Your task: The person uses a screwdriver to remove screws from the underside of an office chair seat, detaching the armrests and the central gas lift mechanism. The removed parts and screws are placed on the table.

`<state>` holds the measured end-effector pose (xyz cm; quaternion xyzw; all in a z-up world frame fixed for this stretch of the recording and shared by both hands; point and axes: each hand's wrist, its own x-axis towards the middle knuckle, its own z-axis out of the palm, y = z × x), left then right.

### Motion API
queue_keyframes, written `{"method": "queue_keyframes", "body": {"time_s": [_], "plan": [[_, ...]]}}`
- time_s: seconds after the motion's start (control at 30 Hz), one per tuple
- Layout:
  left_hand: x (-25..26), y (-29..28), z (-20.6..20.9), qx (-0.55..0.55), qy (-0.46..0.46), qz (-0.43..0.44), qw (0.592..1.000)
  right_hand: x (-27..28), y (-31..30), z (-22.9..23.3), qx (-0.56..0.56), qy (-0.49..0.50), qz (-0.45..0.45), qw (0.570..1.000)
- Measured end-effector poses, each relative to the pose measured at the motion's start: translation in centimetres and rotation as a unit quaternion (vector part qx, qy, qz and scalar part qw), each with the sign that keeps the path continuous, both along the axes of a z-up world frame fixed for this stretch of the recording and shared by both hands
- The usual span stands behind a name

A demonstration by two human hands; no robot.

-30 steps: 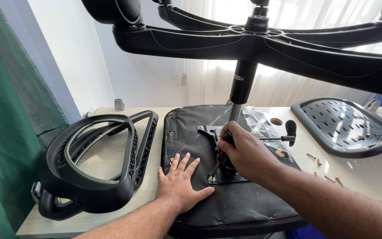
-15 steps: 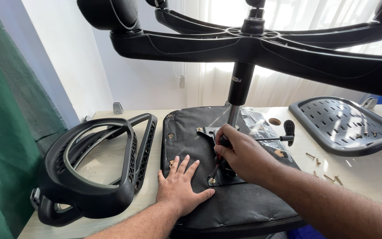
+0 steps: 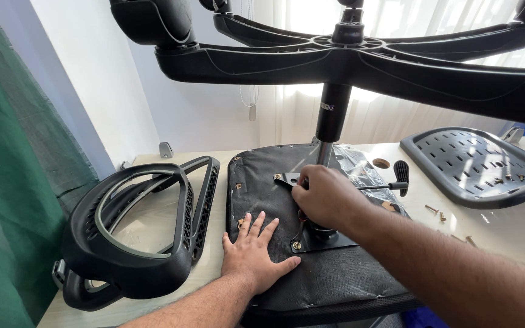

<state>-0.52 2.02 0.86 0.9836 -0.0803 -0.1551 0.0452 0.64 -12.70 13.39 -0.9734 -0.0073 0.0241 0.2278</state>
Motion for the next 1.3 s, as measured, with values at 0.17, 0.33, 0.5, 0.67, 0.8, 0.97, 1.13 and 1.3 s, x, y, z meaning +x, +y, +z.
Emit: {"method": "queue_keyframes", "body": {"time_s": [0.17, 0.33, 0.5, 0.67, 0.8, 0.97, 1.13, 1.3], "plan": [[0.1, 0.0, -0.1, -0.001, 0.003, -0.001, 1.0, 1.7, -0.5, 0.7, -0.121, 0.046, -0.009, 0.992], [0.1, 0.0, -0.1, 0.003, 0.002, -0.002, 1.0, 4.1, -1.2, 0.8, -0.135, 0.12, 0.05, 0.982], [0.1, 0.0, -0.1, 0.007, 0.0, 0.0, 1.0, 5.7, -2.0, 0.4, -0.166, 0.123, 0.108, 0.973], [0.0, -0.1, 0.0, 0.003, -0.002, 0.001, 1.0, 5.5, -2.2, 0.2, -0.157, 0.105, 0.178, 0.966], [-0.1, 0.0, 0.1, -0.002, -0.005, 0.001, 1.0, 5.4, -2.1, 0.3, -0.124, 0.126, 0.165, 0.97], [-0.2, 0.1, 0.2, -0.01, -0.011, 0.004, 1.0, 5.6, -2.3, 0.5, -0.124, 0.173, 0.084, 0.974], [-0.2, 0.0, 0.2, -0.01, -0.01, 0.004, 1.0, 5.0, -2.0, -0.2, -0.095, 0.149, 0.106, 0.979], [-0.2, 0.0, -0.1, -0.006, -0.016, 0.004, 1.0, 4.9, -2.6, -0.1, -0.098, 0.134, 0.15, 0.975]]}}
